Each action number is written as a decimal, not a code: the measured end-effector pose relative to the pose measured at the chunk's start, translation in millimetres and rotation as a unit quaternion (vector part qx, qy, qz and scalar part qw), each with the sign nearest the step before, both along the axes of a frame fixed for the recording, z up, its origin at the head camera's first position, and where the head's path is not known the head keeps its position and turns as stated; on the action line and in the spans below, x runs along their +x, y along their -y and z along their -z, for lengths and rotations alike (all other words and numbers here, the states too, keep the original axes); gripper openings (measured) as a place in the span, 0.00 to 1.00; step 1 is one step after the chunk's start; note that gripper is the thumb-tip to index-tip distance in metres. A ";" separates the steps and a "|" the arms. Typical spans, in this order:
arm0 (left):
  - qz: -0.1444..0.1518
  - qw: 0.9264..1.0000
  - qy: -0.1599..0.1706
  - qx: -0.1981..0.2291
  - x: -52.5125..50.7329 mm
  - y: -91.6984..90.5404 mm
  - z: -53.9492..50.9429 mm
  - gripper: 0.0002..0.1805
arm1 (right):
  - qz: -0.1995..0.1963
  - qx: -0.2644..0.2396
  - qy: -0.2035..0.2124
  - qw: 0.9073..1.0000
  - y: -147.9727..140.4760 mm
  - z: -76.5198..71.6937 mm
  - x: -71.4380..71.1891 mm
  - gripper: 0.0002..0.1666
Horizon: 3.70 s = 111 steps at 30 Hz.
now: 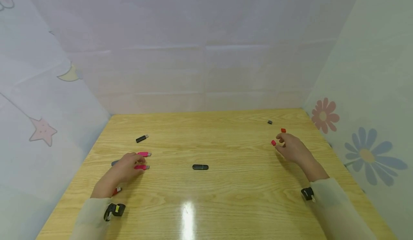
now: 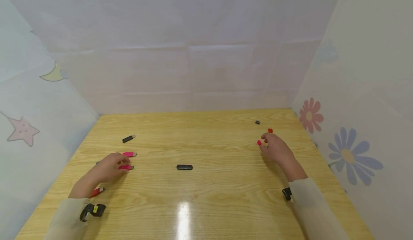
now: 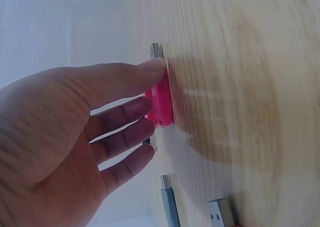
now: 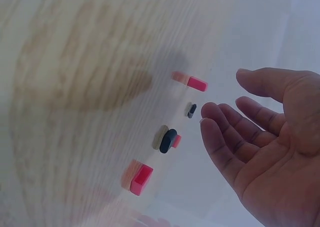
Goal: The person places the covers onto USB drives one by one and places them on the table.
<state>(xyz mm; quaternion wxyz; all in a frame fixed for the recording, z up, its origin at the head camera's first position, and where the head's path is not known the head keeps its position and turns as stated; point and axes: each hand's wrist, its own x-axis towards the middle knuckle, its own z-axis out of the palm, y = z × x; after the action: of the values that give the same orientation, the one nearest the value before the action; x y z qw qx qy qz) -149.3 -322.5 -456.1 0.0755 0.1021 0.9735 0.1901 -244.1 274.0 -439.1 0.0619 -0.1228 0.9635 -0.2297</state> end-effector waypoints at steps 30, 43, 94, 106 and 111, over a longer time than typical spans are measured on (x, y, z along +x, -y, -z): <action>0.002 1.000 0.026 -0.008 6.7 14.4 1.3 0.08 | -0.023 0.023 -0.001 0.999 15.1 13.7 -23.3 0.23; 0.010 1.000 0.027 -0.004 4.2 15.5 4.3 0.05 | -0.020 0.042 -0.001 0.999 13.4 20.6 -33.5 0.22; -0.005 0.999 0.029 0.046 1.7 9.7 -0.4 0.09 | -0.014 0.034 -0.044 0.998 8.9 24.5 -41.6 0.13; 0.040 0.997 0.004 0.064 -6.0 -10.1 -9.9 0.06 | -0.033 -0.005 -0.071 0.997 26.9 6.0 -11.7 0.09; 0.047 0.997 -0.002 0.068 -8.7 -15.1 -6.5 0.06 | -0.035 -0.006 -0.079 0.996 30.8 4.0 -6.9 0.08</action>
<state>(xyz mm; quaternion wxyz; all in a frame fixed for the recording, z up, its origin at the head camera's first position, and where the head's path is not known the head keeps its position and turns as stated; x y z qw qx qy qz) -158.0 -307.3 -449.6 0.0753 0.1528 0.9526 0.2519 -251.1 243.3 -443.2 -0.0067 -0.1747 0.9592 -0.2223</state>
